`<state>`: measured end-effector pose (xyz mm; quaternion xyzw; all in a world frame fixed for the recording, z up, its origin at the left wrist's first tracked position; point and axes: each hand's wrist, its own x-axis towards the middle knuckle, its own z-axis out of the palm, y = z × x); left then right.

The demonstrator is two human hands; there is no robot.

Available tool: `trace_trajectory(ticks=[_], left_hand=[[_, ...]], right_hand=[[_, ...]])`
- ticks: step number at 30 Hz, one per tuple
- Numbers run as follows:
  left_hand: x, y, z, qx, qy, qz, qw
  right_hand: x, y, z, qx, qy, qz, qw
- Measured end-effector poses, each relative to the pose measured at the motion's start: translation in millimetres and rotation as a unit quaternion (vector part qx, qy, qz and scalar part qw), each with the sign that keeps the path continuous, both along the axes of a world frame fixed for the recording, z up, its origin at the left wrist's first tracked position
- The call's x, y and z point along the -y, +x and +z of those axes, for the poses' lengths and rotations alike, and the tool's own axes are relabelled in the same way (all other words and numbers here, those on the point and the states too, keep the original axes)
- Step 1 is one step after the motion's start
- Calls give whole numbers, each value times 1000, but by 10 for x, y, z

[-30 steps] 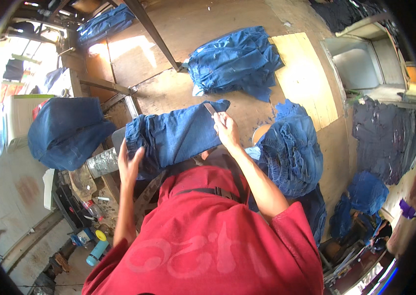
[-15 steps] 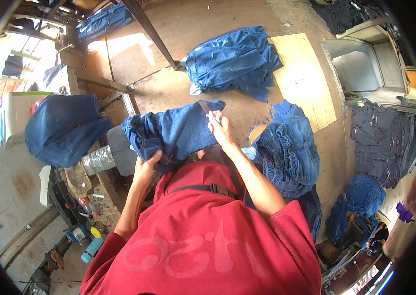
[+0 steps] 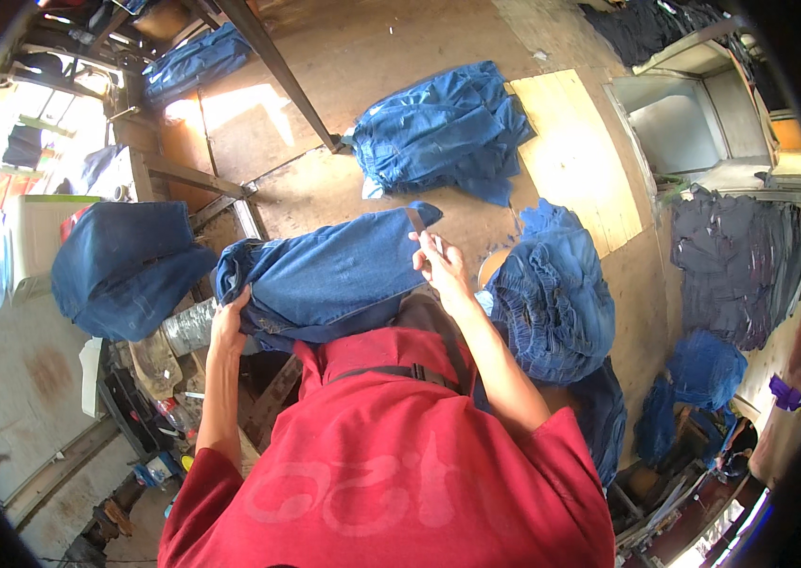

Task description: The person repeatedly picks up blue jeans from a pile, uses a small blade to scrape and cut loose threads from the seams and edges, and places the jeans back on the pile. The process is repeated for multiple pairs of jeans.

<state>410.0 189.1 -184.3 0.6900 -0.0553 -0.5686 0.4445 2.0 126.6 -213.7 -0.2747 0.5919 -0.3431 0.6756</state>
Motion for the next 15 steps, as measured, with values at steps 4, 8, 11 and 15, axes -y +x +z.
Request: trace_trajectory(ticks=[4,8,11,15], left_hand=[[-94,-308,3,-269,-7,18,963],[72,-739,5,-312,45,-56,947],[223,-932,4,-113,46,-244,962],[221,-1085,1,-231,8,-149,961]], right_hand=[[-252,-16,186,20,10,-24,999],[-416,149,152,50,54,-55,996],[-451,291,104,37,52,-31,997],[-394,457,121,-67,15,0,998]])
